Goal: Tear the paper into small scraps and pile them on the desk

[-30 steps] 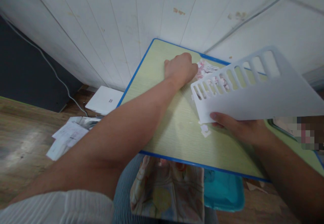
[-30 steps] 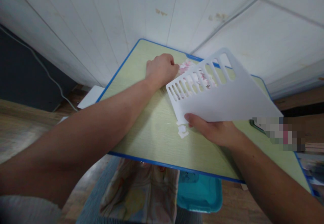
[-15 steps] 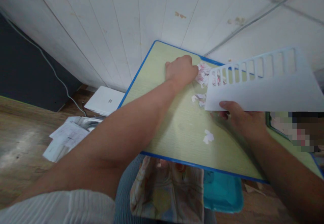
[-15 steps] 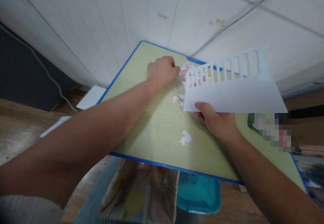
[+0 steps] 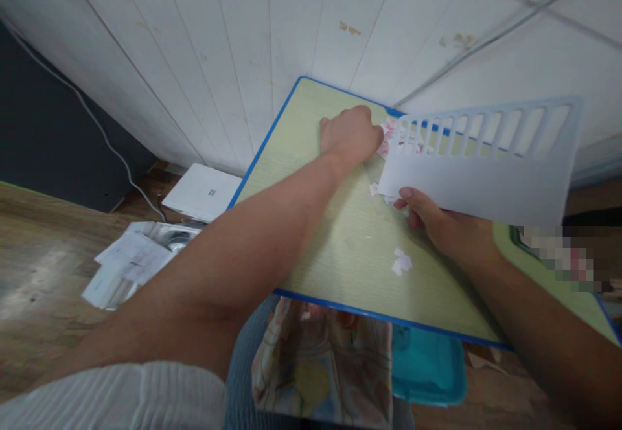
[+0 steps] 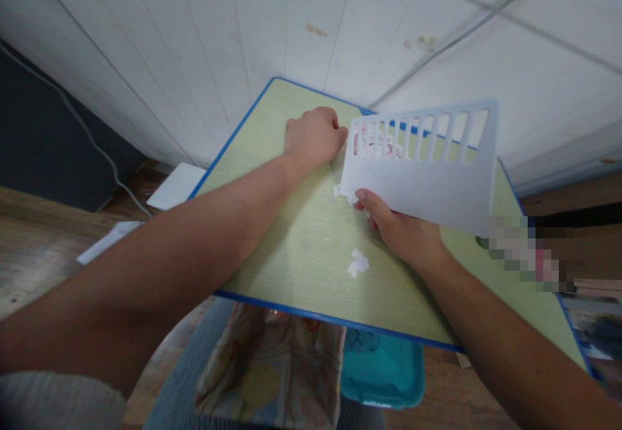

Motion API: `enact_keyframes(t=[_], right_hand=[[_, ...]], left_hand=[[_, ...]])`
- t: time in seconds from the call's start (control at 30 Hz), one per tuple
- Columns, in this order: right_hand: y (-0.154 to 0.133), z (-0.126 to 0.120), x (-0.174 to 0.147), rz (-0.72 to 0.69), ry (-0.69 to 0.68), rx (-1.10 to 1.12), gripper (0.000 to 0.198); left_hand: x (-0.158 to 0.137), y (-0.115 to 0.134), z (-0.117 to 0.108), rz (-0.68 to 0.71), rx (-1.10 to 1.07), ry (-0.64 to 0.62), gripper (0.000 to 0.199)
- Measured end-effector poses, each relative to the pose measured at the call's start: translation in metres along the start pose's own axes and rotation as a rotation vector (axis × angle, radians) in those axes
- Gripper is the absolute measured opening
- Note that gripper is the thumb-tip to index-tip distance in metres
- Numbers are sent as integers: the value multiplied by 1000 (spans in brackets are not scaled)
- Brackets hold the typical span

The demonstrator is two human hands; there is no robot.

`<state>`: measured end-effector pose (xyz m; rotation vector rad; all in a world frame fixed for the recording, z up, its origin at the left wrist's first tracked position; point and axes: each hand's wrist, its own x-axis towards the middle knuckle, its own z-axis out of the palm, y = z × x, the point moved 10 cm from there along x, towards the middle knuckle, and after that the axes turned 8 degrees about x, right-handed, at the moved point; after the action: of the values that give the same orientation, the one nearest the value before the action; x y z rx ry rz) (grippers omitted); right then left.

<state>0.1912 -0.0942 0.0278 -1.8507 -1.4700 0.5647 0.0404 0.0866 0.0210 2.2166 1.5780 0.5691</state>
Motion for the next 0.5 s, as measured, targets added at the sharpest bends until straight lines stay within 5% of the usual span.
enact_keyframes(t=[0.5], right_hand=[[5,-19,-3,-62,-19,-110,43]], left_hand=[[4,-2,4,-5,19,12,37]])
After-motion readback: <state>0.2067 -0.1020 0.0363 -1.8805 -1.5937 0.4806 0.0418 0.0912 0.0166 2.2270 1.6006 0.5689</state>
